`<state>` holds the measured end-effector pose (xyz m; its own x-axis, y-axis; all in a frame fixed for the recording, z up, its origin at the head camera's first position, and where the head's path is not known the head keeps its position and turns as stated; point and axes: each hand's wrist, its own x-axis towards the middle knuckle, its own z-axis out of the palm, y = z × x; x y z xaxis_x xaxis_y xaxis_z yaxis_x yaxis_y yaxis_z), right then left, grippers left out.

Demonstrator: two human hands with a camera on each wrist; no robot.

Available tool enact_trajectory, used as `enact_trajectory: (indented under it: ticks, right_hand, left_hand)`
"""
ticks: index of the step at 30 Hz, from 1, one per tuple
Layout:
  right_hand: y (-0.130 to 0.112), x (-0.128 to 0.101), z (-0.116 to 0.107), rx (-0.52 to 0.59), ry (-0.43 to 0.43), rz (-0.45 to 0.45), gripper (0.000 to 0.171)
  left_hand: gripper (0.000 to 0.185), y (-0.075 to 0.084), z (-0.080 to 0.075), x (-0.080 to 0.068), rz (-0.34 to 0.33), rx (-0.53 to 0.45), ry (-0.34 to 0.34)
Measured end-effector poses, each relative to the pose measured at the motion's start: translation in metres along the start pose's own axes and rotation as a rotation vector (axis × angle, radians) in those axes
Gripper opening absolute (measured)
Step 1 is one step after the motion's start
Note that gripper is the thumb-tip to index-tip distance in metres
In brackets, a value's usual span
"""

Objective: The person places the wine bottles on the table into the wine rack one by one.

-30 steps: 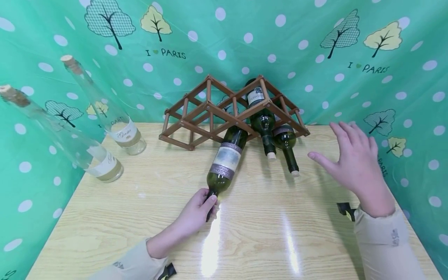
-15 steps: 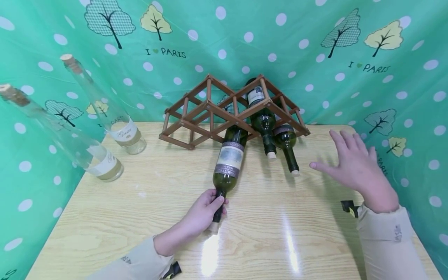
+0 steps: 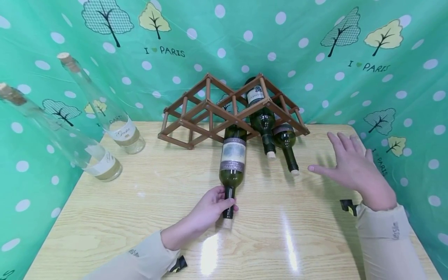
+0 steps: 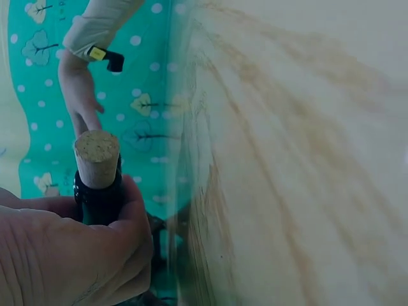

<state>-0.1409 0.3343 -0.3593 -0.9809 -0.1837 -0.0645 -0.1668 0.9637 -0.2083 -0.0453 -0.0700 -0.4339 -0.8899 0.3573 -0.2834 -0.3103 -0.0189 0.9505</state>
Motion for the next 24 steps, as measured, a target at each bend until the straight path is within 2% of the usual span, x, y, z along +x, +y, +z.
enact_trajectory:
  ticks: [4,16,24]
  right_hand:
    - [-0.001,0.000,-0.001,0.000,-0.005,-0.003,0.128]
    - [-0.002,-0.001,-0.001,-0.006,-0.012,-0.004,0.128]
    - [-0.002,-0.003,-0.001,-0.011,-0.021,-0.002,0.129]
  left_hand:
    - [0.052,0.002,0.001,0.004,0.000,-0.012,-0.009]
    - [0.047,0.007,0.004,0.018,0.023,-0.025,-0.027]
    - [0.047,0.009,0.004,0.028,0.023,-0.008,0.001]
